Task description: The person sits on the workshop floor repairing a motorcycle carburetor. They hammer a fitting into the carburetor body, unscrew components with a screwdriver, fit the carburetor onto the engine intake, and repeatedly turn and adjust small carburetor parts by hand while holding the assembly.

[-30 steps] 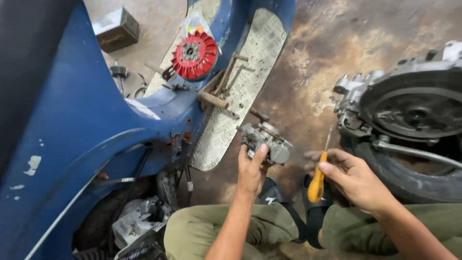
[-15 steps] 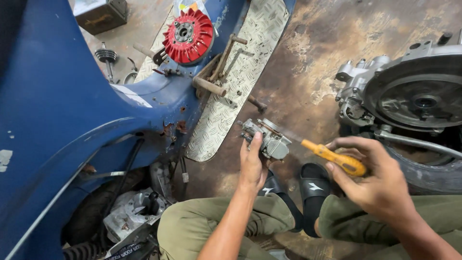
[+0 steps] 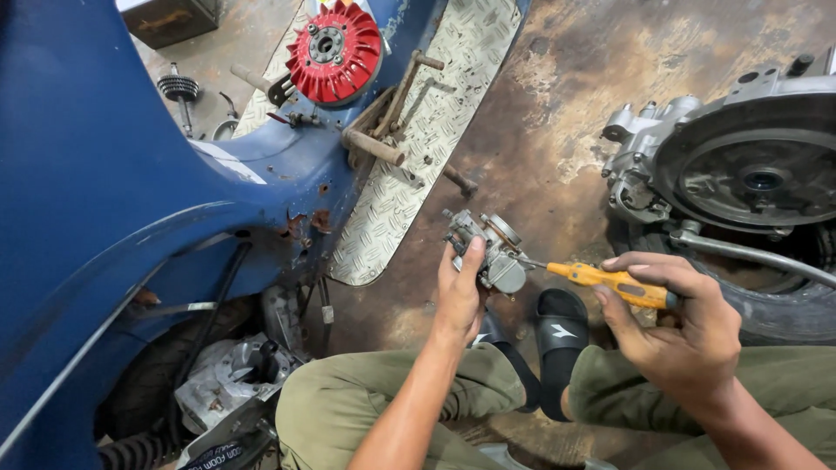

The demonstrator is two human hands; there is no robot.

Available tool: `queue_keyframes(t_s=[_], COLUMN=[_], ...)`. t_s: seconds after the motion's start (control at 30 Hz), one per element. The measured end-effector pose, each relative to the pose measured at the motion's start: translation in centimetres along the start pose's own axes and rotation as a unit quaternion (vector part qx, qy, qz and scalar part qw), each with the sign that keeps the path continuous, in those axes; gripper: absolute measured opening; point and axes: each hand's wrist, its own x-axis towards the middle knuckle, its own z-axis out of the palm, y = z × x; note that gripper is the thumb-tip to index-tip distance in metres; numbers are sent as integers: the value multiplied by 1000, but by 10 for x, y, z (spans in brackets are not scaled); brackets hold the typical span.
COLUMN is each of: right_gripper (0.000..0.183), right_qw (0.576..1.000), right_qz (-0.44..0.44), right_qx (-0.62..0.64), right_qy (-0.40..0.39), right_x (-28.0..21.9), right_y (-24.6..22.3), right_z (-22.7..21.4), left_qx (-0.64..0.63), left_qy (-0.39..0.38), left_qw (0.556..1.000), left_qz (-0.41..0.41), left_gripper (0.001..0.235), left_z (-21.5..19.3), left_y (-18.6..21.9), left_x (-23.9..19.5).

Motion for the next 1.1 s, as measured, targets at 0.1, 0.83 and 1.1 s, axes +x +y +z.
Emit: queue_keyframes(t_s=[0.1,0.83,1.1], right_gripper=[48,76,40], right_qw=[1000,994,993], right_qz=[-24,-104,-108], right_qx=[-13,16,-51], right_qy=[-9,-5,22], right_x=[1,-18,-12], right_y=[2,26,7], right_z=[-1,2,0], left_qx=[16,82,77], left_qy=[-3,5,-16], left_qw=[1000,997,997], left_qz=[-1,11,17], left_gripper=[49,45,40], left_z=[1,7,6], left_y=[1,-23,-30], left_x=[-1,-12,-12])
